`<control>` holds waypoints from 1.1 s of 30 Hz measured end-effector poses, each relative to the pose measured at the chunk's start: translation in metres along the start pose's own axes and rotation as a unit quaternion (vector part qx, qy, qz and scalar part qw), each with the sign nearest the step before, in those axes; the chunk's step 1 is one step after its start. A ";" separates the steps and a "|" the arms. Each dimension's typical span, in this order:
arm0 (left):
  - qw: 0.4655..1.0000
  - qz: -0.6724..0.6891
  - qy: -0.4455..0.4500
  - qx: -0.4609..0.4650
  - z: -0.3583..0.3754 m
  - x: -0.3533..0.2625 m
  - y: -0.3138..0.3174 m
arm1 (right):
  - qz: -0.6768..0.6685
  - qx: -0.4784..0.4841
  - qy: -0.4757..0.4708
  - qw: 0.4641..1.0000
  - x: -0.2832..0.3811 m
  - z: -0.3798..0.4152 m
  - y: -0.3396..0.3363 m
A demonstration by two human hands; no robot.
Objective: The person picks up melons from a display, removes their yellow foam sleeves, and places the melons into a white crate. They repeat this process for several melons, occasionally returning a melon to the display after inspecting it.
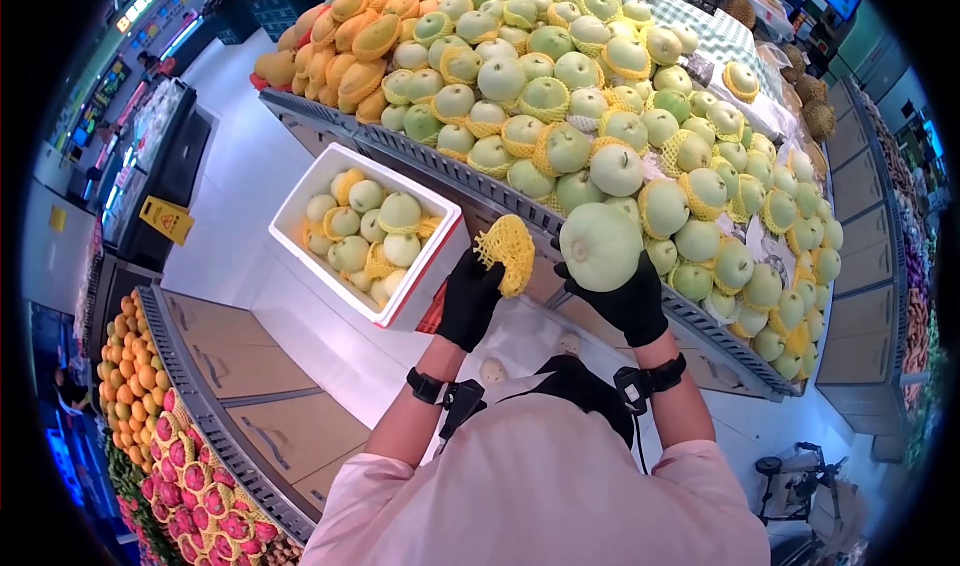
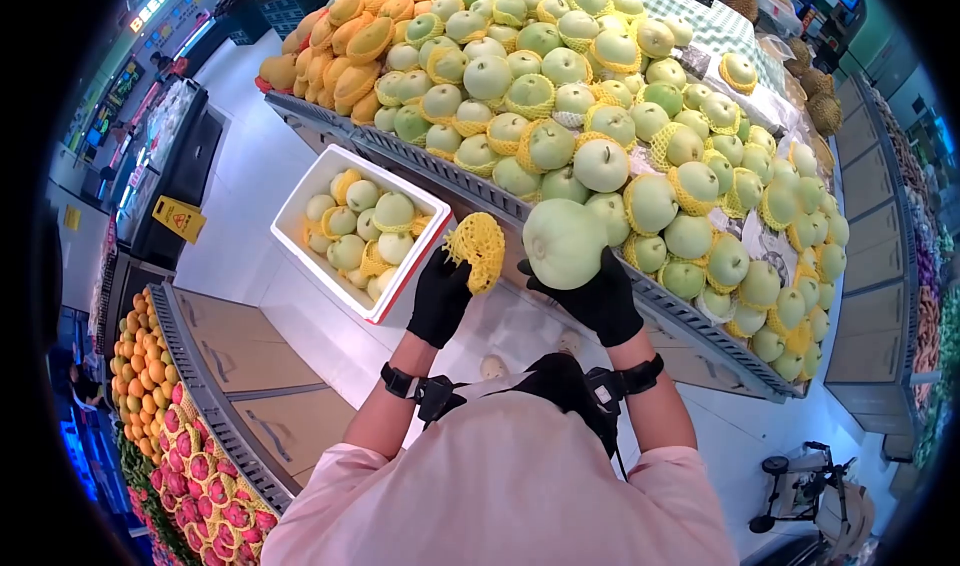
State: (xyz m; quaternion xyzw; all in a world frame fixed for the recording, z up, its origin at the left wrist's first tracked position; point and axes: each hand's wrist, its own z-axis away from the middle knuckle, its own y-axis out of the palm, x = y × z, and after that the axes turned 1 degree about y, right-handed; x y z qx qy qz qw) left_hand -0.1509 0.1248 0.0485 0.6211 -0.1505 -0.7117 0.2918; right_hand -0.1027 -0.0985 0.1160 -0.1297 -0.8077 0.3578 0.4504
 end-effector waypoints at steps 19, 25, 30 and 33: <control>0.969 -0.120 0.157 -0.146 -0.066 -0.017 -0.033 | -0.830 0.216 0.293 0.423 -0.090 -0.090 0.074; 0.890 -0.413 0.165 -0.100 -0.083 -0.010 -0.022 | -0.799 0.235 0.283 0.476 -0.118 -0.102 0.081; 0.798 -0.551 0.208 -0.130 -0.095 -0.009 -0.037 | -0.728 0.272 0.220 0.589 -0.125 -0.110 0.067; 0.793 -0.559 0.203 -0.136 -0.099 -0.011 -0.037 | -0.787 0.243 0.265 0.501 -0.128 -0.116 0.067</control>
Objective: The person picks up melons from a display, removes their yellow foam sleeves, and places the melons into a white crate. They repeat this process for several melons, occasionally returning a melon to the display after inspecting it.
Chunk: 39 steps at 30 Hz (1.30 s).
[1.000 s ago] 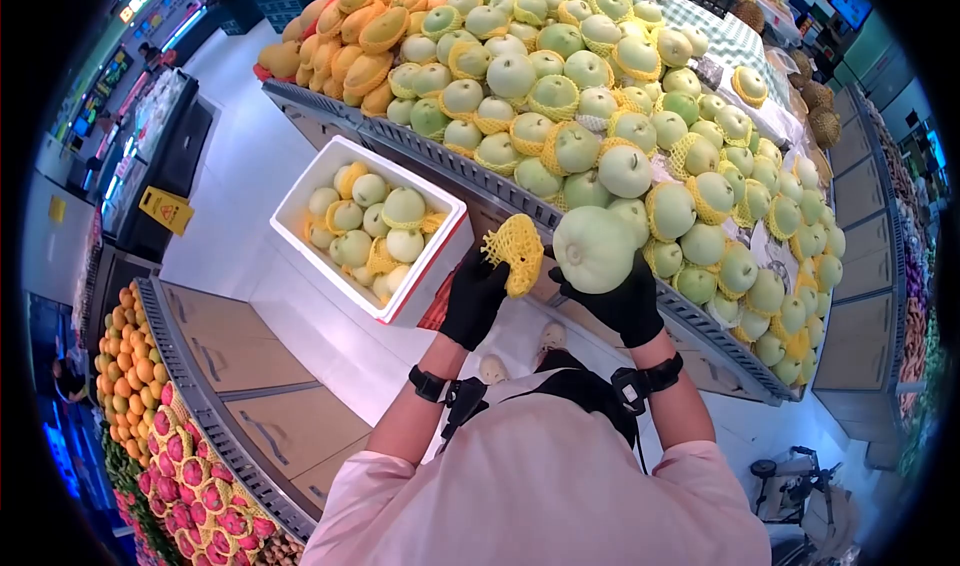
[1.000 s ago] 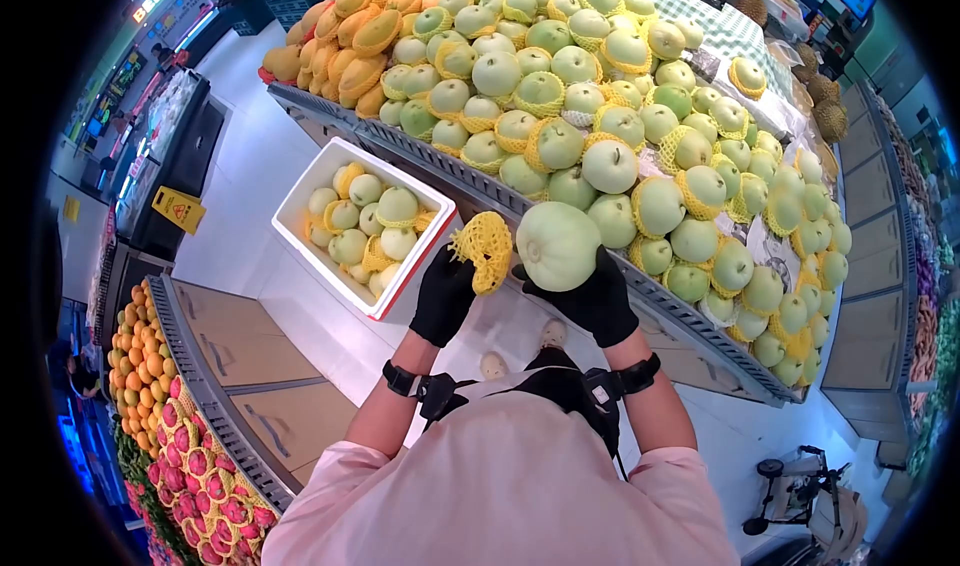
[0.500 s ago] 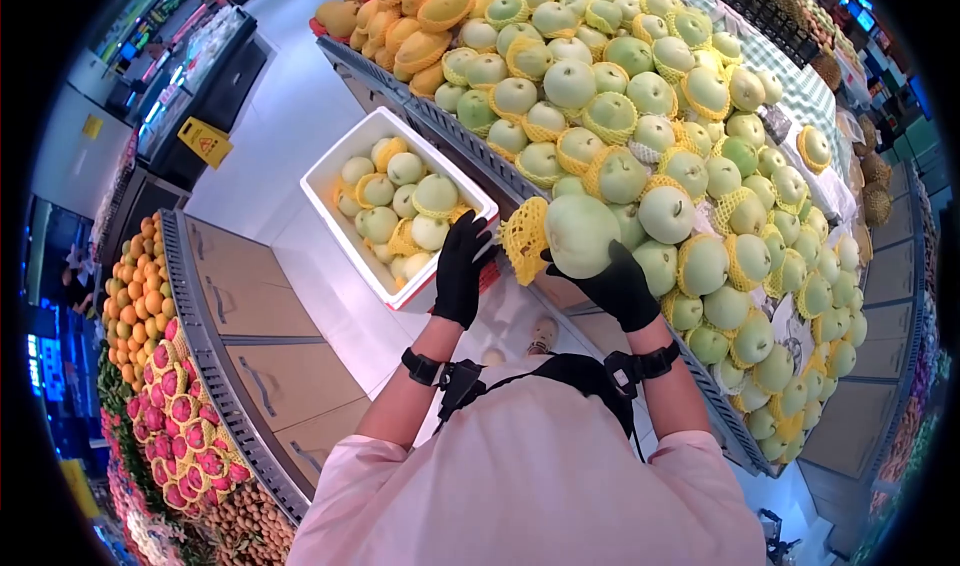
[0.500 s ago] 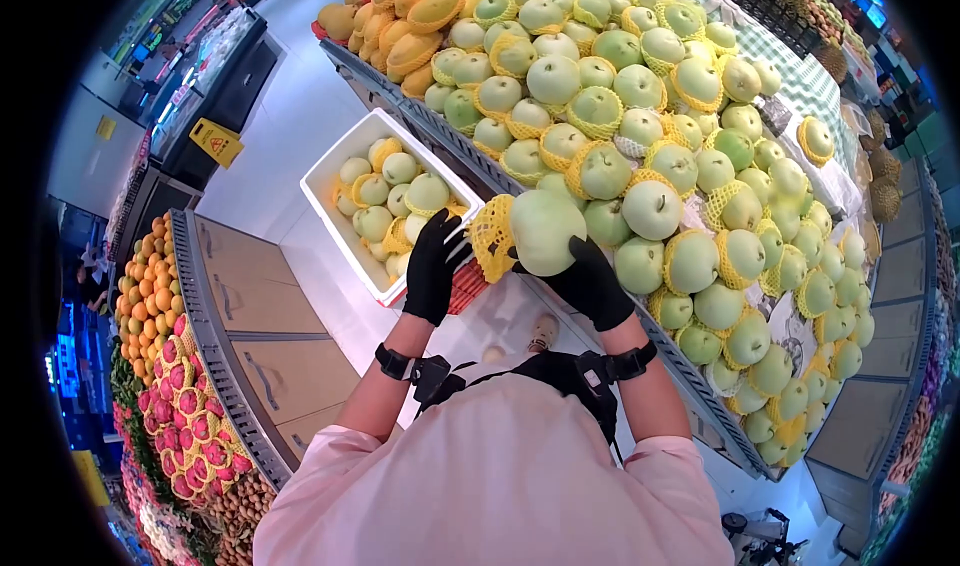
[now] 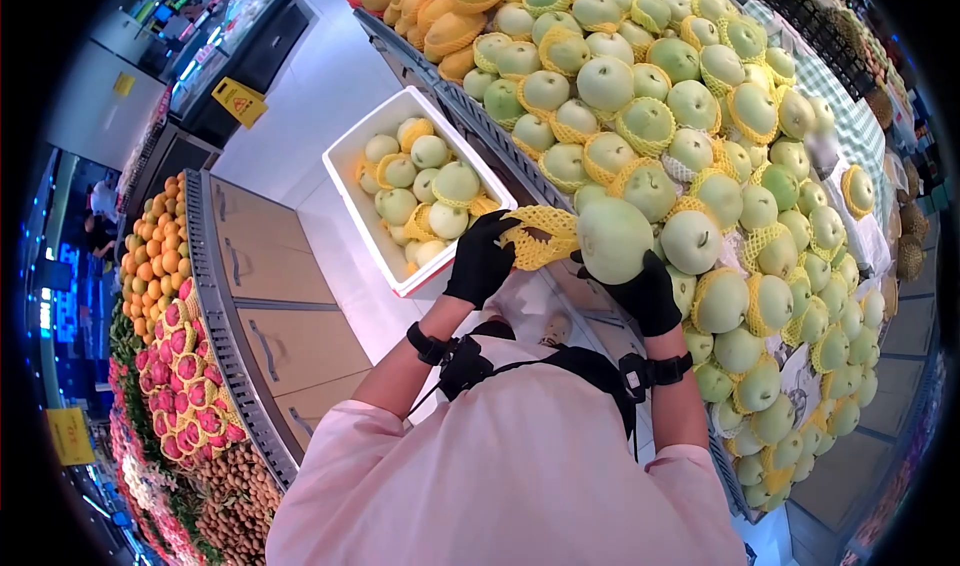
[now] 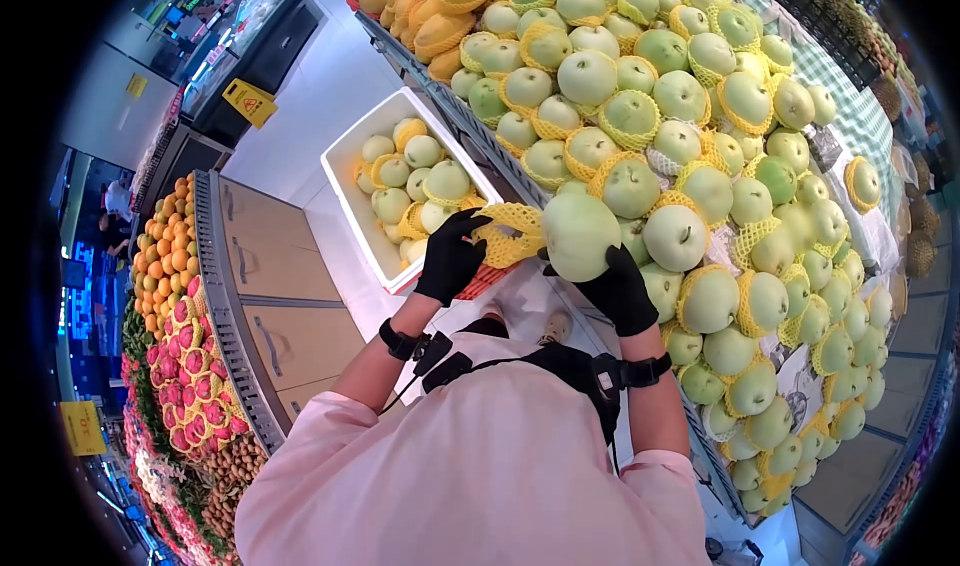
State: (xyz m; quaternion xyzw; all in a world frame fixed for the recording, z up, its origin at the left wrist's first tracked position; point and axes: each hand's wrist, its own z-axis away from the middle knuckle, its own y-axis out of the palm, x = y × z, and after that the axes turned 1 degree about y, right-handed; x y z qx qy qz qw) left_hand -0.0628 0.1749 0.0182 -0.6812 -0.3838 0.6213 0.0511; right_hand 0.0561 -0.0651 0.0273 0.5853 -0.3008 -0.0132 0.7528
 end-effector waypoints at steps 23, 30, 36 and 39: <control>0.960 -0.172 -0.190 0.112 -0.042 0.262 -0.133 | 0.259 -0.159 -0.111 0.946 -0.082 -0.102 0.033; 0.850 -0.323 -0.166 0.382 -0.036 0.353 -0.139 | 0.348 -0.181 -0.090 0.916 -0.108 -0.116 0.037; 0.904 -0.246 -0.199 0.286 -0.062 0.266 -0.187 | 0.206 -0.201 -0.074 0.955 -0.119 -0.140 0.033; 0.945 0.108 -0.175 0.253 -0.063 0.227 -0.192 | 0.329 -0.206 -0.027 0.921 -0.129 -0.164 0.038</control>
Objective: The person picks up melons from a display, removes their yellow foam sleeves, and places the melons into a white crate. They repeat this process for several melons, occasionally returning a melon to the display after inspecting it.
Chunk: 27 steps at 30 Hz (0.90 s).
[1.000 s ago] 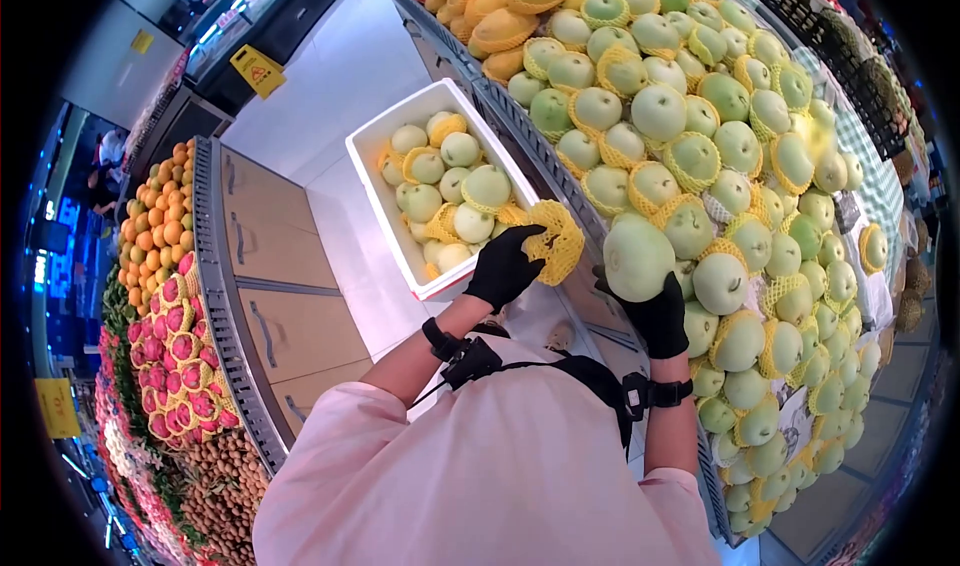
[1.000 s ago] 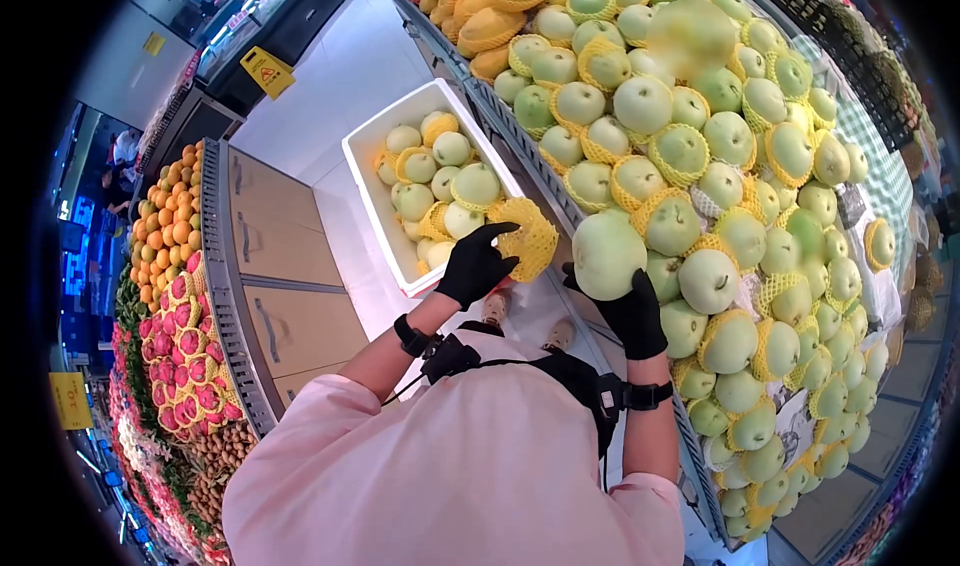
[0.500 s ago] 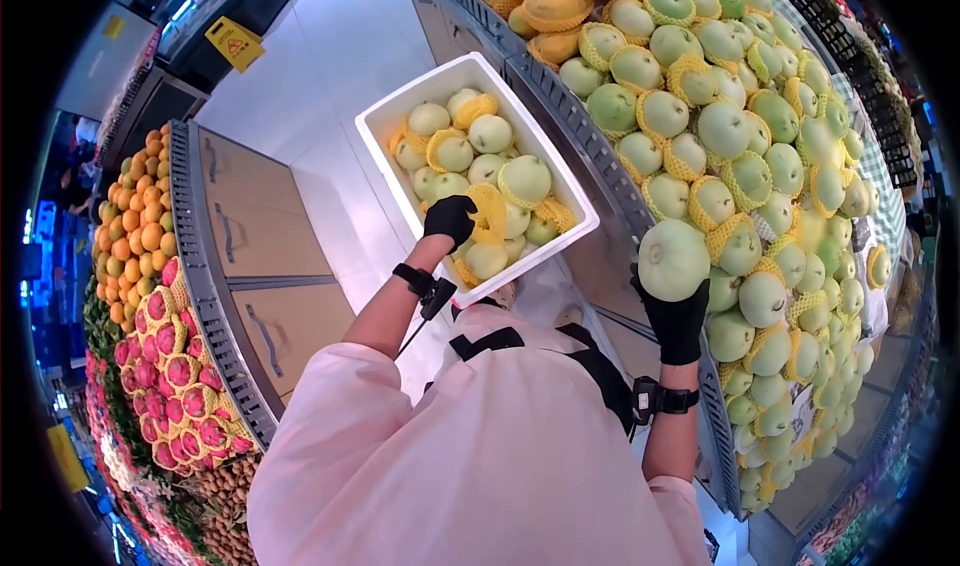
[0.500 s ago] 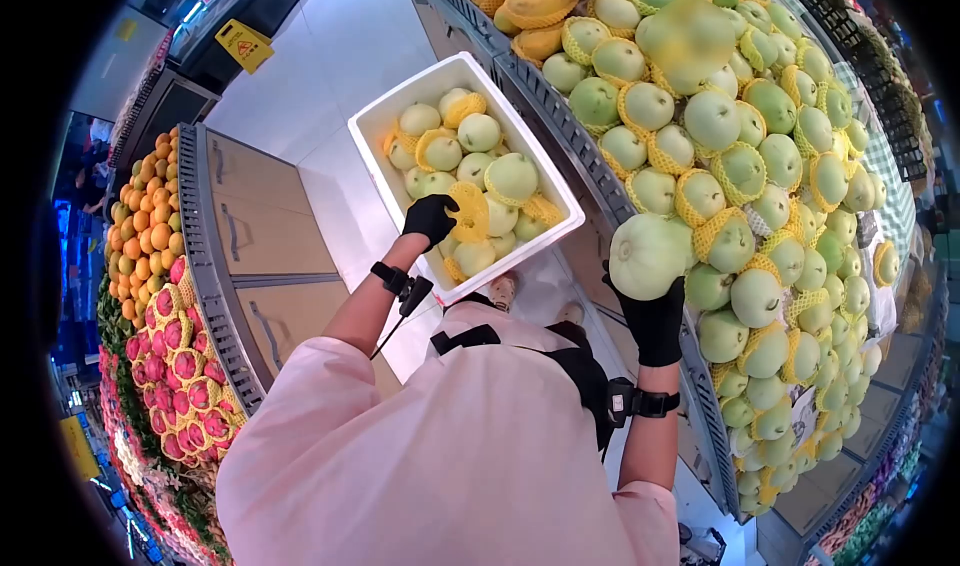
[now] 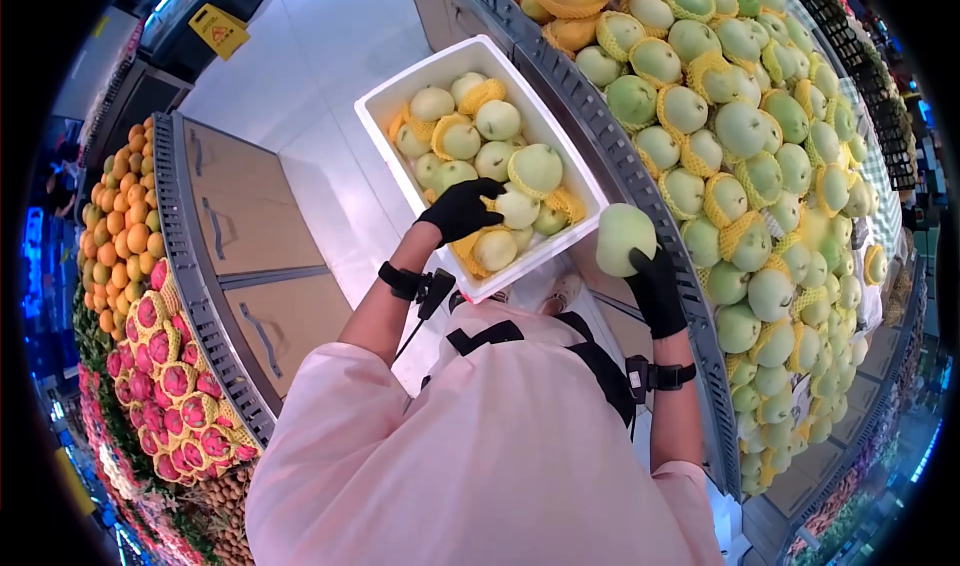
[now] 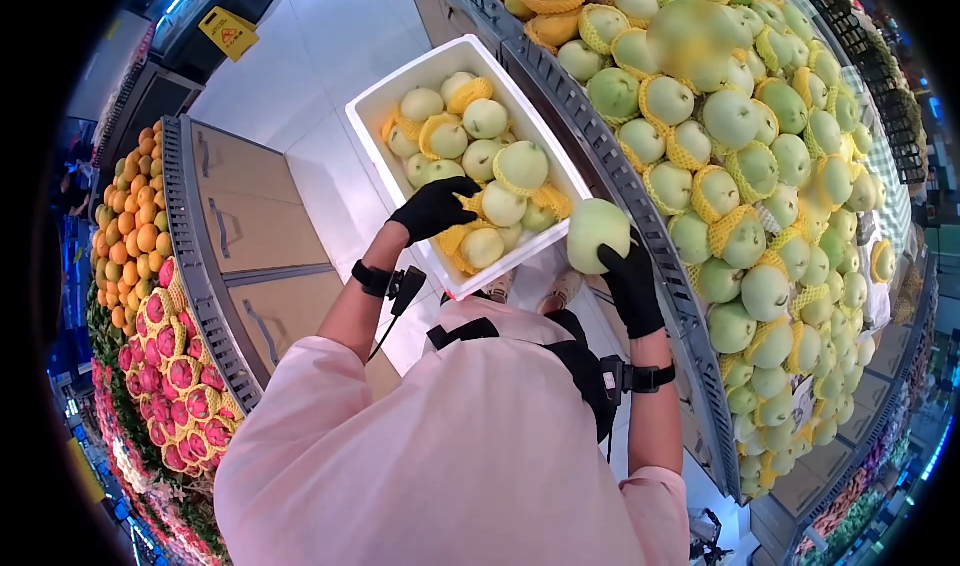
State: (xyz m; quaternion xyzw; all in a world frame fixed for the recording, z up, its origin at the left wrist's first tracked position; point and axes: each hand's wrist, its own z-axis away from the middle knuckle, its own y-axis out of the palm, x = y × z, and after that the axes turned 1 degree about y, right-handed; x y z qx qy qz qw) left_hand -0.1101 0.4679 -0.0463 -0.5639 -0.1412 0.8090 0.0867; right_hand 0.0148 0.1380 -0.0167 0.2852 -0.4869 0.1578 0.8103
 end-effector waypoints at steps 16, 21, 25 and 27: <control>0.970 -0.069 0.224 -0.064 -0.011 -0.040 0.065 | 0.038 0.056 0.063 0.996 -0.032 -0.050 0.066; 0.973 -0.128 0.178 -0.071 -0.026 0.009 0.030 | -0.042 0.106 0.060 0.992 -0.046 -0.044 0.037; 0.945 -0.317 0.079 0.031 -0.037 0.051 0.009 | -0.096 0.068 0.088 0.989 -0.031 -0.022 0.021; 0.921 -0.372 0.048 0.102 -0.044 0.074 0.011 | -0.095 0.054 0.087 0.990 -0.026 -0.011 0.017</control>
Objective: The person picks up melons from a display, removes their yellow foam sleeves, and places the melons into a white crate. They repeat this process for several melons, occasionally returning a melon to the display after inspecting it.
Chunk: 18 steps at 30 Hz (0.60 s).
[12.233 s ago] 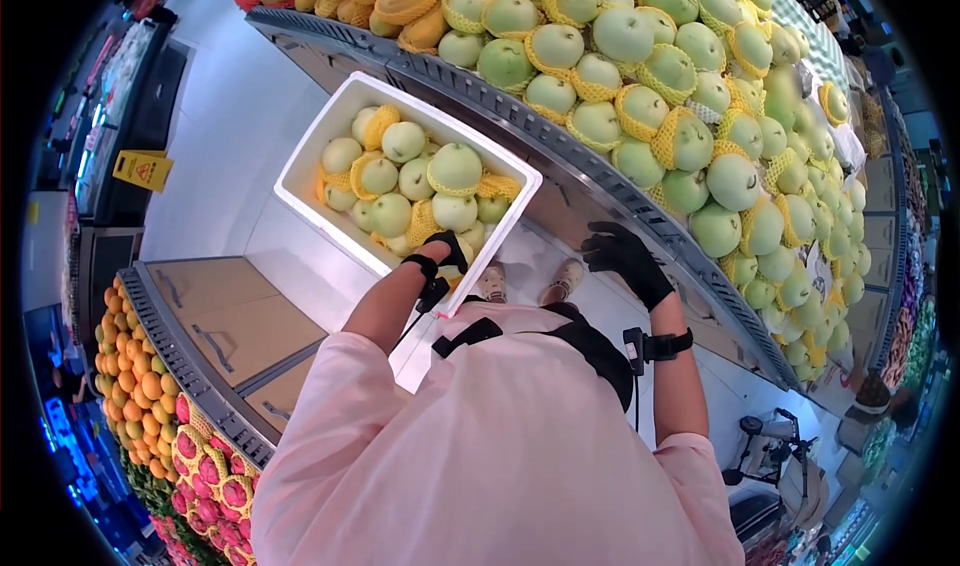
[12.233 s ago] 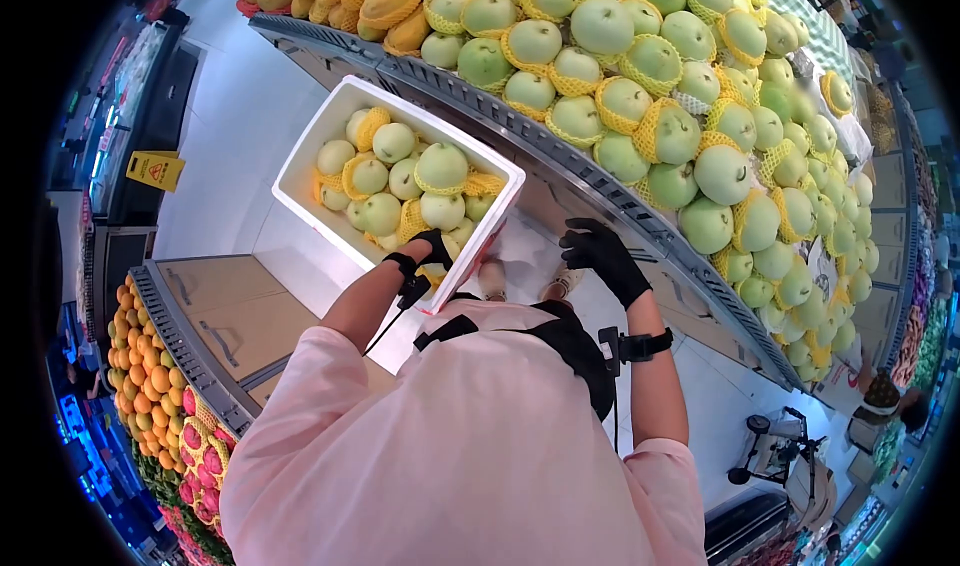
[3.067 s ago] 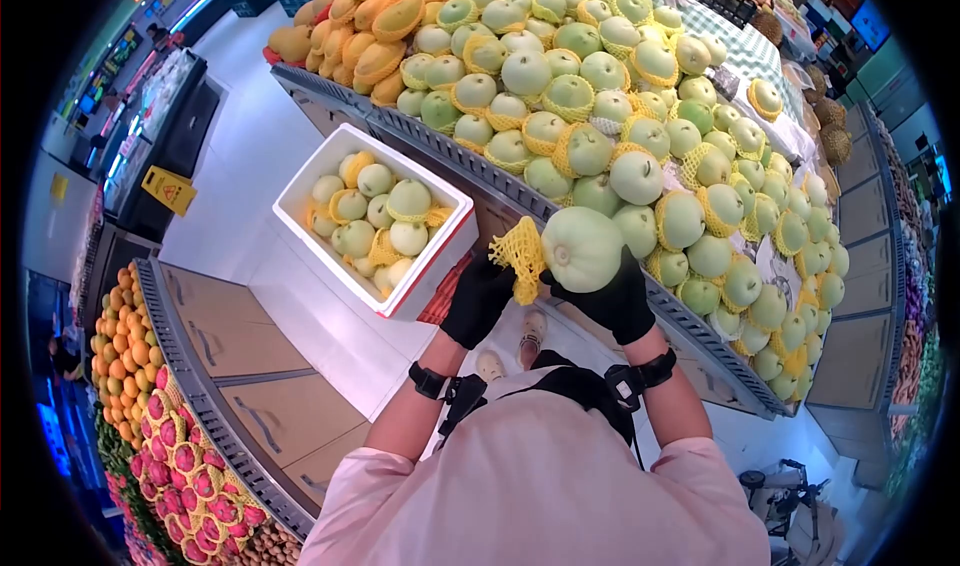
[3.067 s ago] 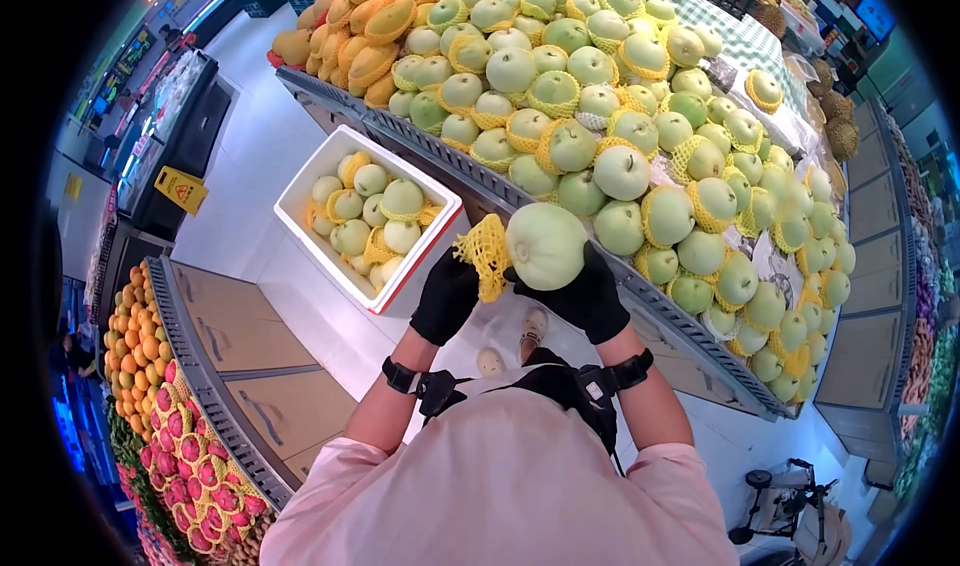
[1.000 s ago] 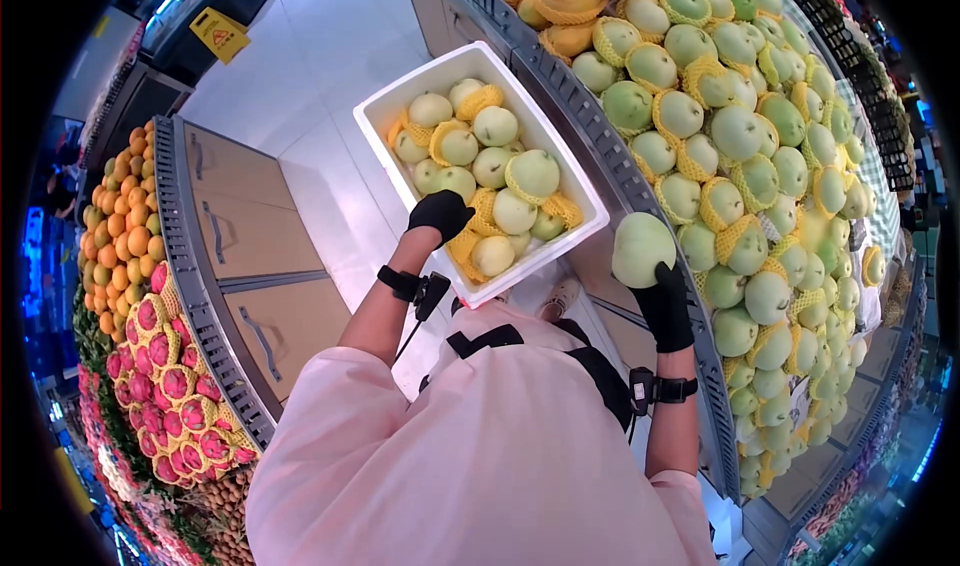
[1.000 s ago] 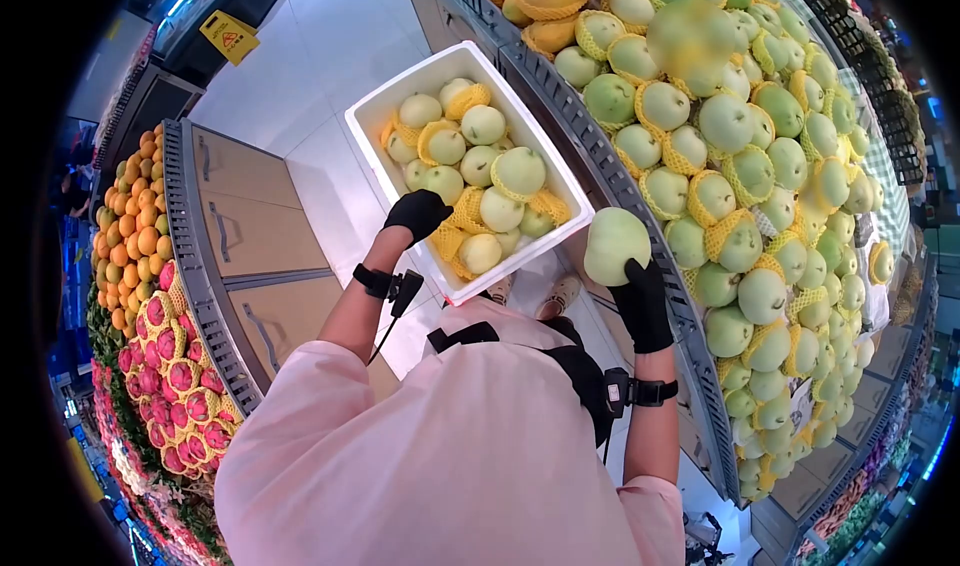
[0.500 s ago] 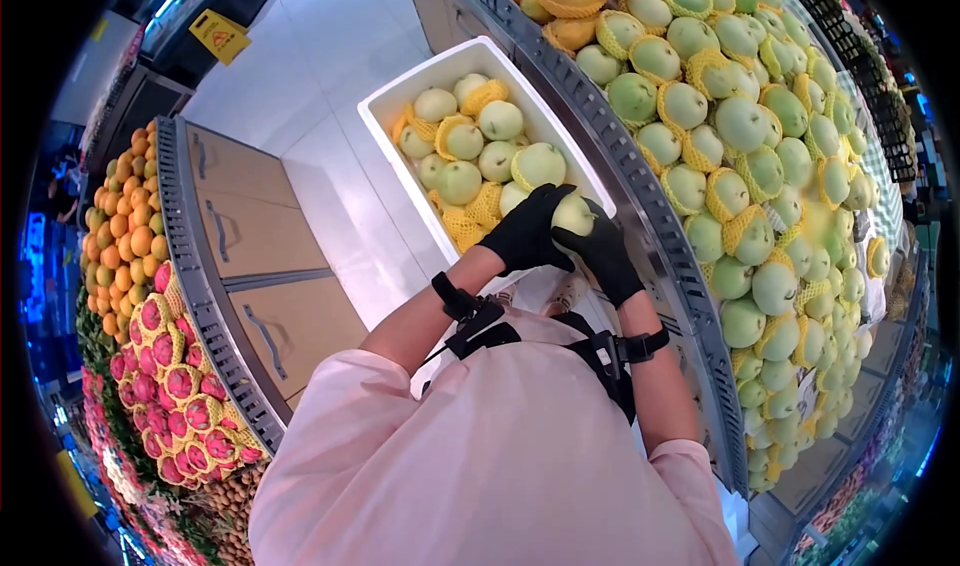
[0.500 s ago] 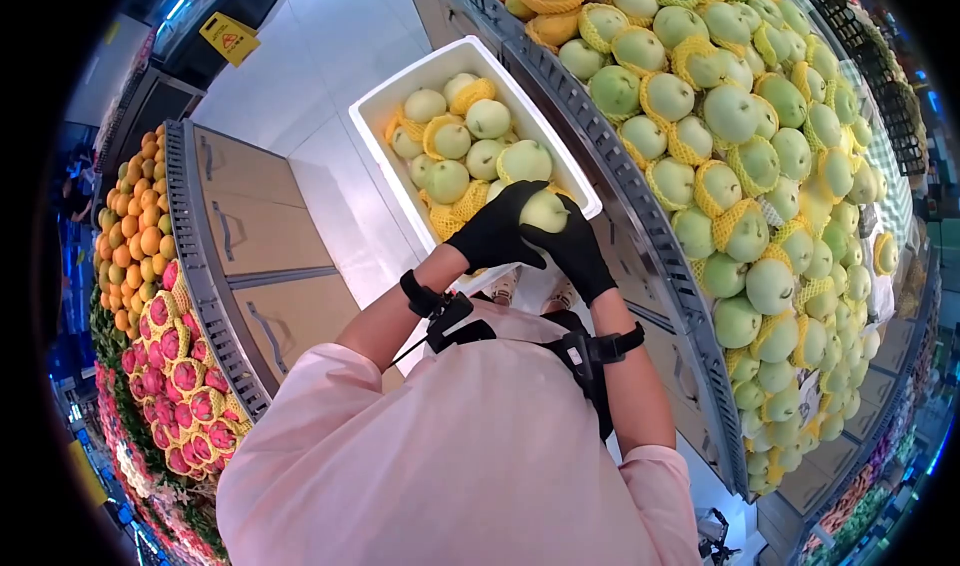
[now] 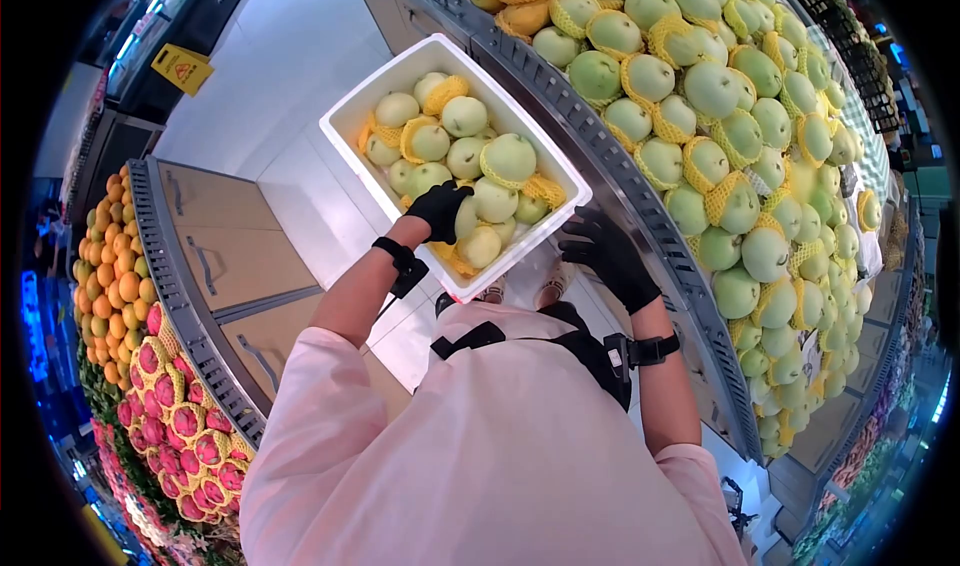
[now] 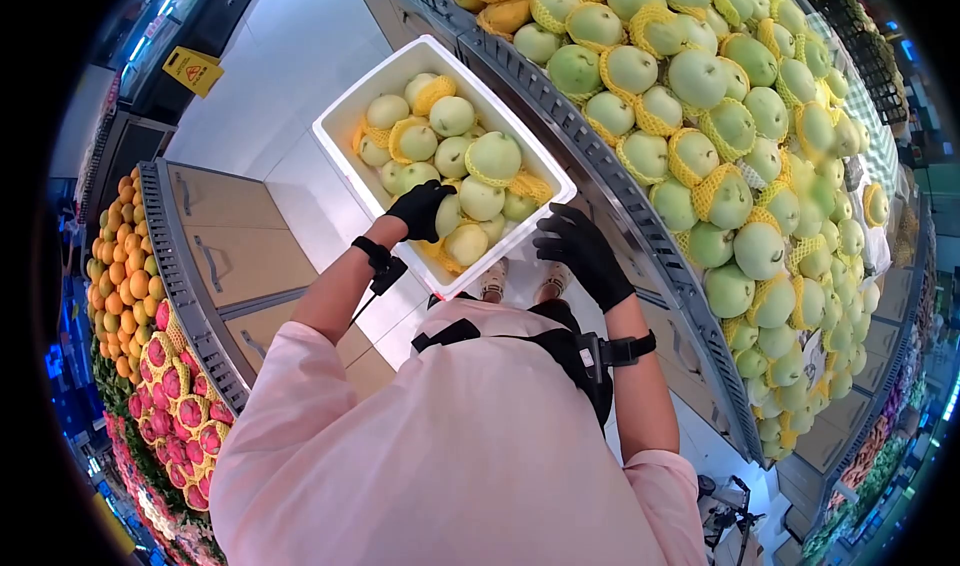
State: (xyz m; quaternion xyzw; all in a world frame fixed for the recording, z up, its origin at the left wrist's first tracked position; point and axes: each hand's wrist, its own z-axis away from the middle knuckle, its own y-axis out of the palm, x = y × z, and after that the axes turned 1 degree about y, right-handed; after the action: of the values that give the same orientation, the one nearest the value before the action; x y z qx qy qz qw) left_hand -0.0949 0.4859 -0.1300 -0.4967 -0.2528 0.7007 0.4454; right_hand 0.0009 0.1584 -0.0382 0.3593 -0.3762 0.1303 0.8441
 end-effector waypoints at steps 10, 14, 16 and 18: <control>0.995 -0.052 0.028 0.084 -0.027 0.040 0.052 | 0.085 -0.090 -0.043 0.991 0.011 0.065 -0.007; 0.996 -0.046 0.025 0.076 -0.027 0.043 0.051 | 0.053 -0.121 -0.039 0.990 0.011 0.079 -0.012; 0.999 -0.025 0.021 0.038 -0.025 0.041 0.039 | 0.032 -0.129 -0.041 0.990 0.011 0.082 -0.016; 0.999 0.041 0.005 -0.016 -0.023 0.037 0.022 | 0.022 -0.131 -0.048 0.990 0.008 0.085 -0.025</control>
State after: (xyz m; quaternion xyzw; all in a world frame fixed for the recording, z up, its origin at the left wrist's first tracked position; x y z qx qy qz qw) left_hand -0.0866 0.5058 -0.1739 -0.5171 -0.2410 0.7119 0.4095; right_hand -0.0279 0.0803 -0.0058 0.2430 -0.4376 0.0810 0.8619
